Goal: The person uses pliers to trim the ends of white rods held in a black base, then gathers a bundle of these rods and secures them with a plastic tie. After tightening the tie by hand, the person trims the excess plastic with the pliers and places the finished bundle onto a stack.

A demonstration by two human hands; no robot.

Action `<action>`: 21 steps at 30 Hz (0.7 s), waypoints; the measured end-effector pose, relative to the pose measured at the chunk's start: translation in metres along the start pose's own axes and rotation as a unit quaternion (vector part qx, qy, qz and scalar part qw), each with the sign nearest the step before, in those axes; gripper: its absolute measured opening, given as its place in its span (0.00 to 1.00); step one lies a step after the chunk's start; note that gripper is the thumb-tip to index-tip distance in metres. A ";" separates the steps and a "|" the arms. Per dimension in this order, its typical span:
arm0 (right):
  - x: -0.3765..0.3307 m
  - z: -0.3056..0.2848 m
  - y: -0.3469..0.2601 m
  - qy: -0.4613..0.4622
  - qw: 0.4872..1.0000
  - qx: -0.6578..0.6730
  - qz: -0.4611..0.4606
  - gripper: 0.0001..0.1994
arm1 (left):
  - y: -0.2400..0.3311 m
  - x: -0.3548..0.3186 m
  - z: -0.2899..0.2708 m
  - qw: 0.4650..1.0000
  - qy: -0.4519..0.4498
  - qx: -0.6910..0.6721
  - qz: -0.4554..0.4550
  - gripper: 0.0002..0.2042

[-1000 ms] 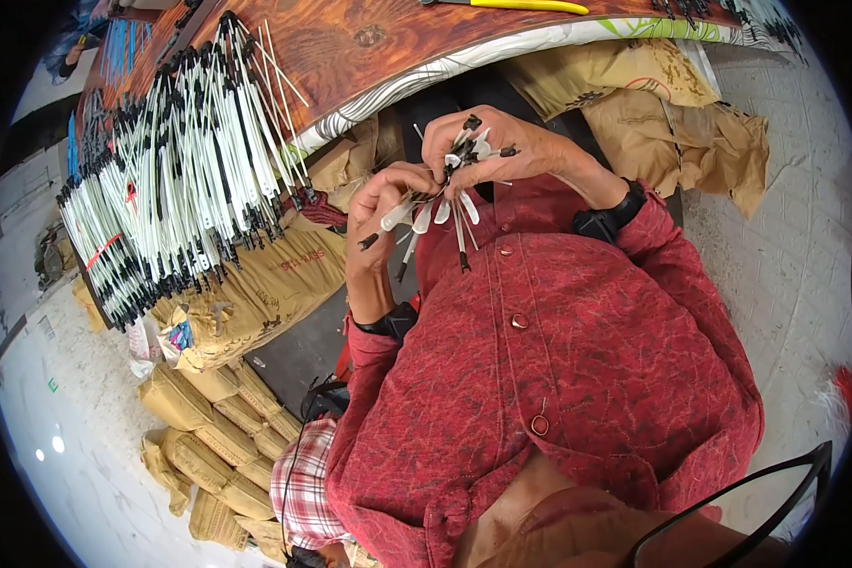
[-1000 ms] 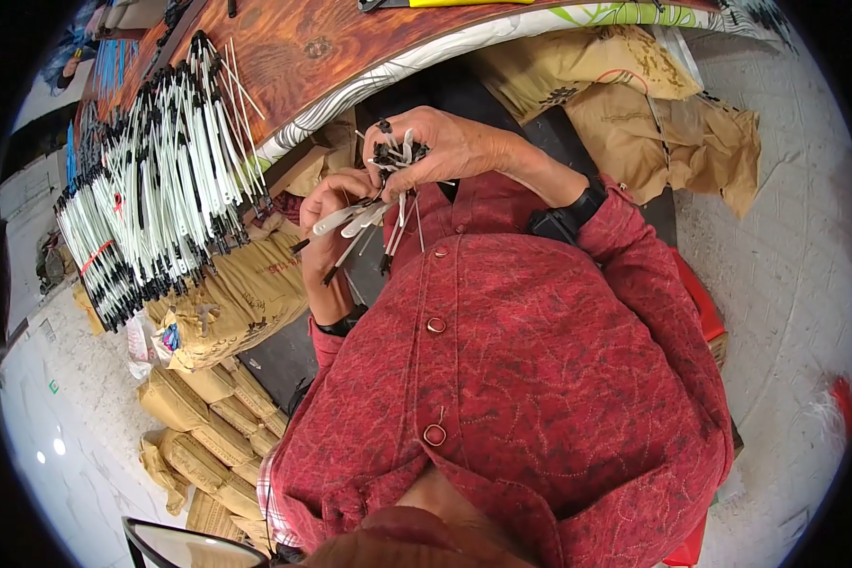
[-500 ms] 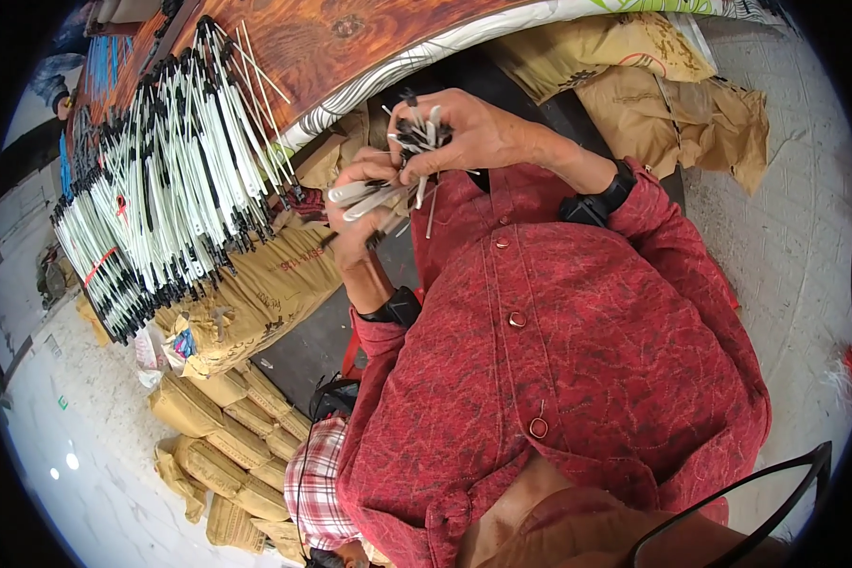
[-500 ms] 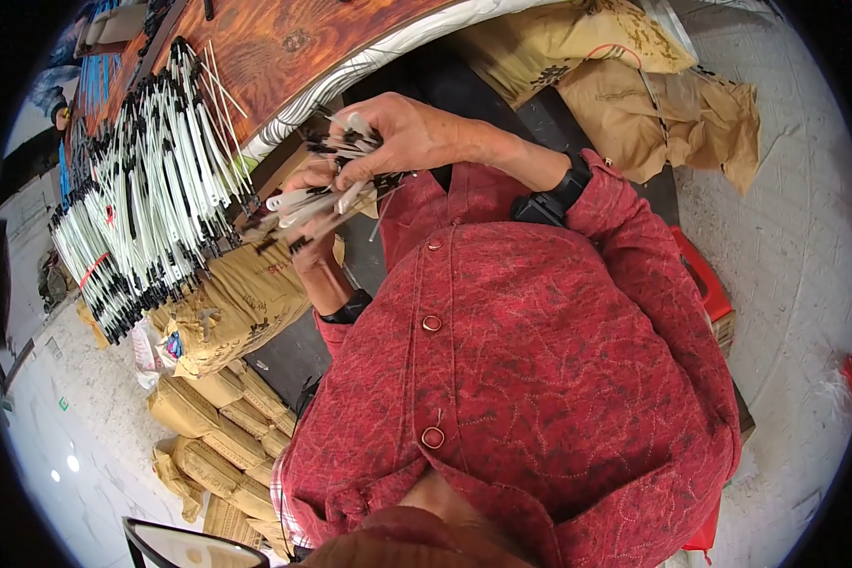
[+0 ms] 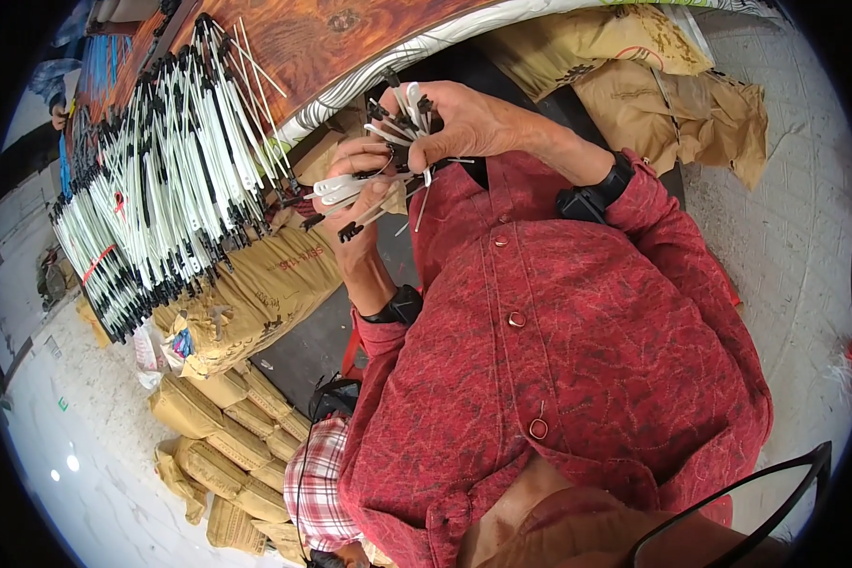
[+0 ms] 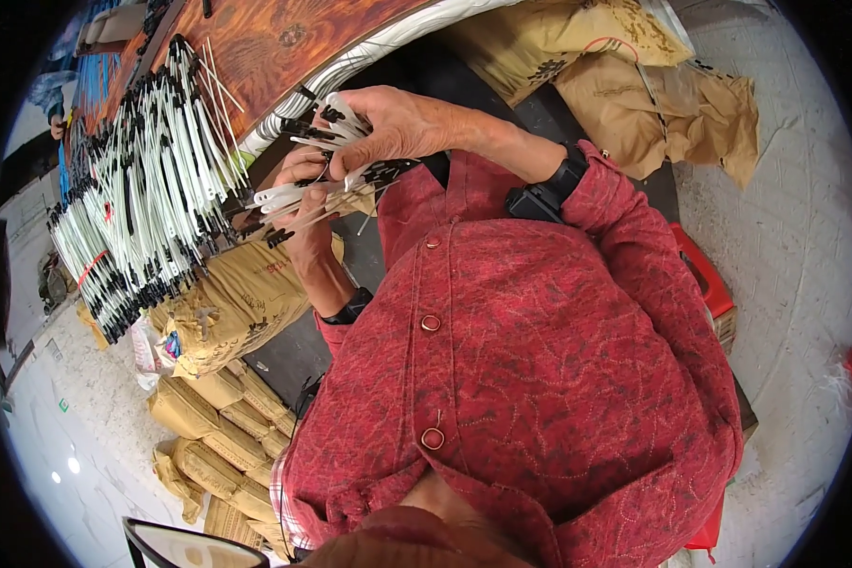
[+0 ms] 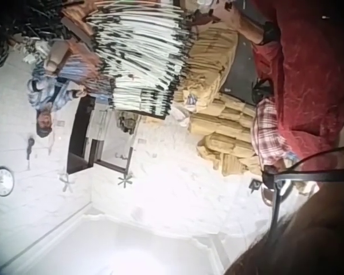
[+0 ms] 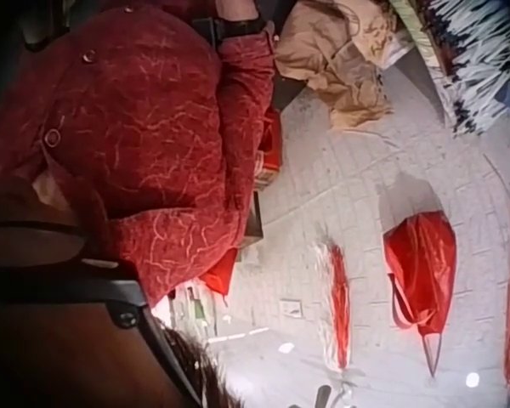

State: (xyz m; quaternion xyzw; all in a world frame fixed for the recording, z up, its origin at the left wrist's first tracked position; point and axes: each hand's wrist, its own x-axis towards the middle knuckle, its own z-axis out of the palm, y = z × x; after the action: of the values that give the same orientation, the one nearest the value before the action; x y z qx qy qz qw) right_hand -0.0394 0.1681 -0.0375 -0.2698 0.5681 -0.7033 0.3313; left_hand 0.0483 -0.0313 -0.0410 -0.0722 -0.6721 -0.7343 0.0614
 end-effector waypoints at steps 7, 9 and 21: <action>0.003 0.013 0.002 0.073 0.989 -0.118 -0.055 0.37 | 0.000 -0.004 0.013 0.993 0.108 0.021 -0.049 0.10; 0.004 0.016 0.002 0.095 0.981 -0.151 -0.076 0.40 | 0.000 -0.005 0.018 0.988 0.142 -0.013 -0.064 0.09; -0.017 -0.017 0.007 -0.069 0.987 0.131 -0.059 0.30 | 0.006 -0.009 -0.014 0.995 -0.067 -0.072 0.012 0.08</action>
State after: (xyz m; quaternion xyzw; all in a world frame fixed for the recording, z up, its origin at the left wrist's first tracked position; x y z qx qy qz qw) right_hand -0.0406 0.1910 -0.0476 -0.3053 0.4296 -0.7697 0.3603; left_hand 0.0577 -0.0461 -0.0377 -0.1332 -0.6194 -0.7735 0.0200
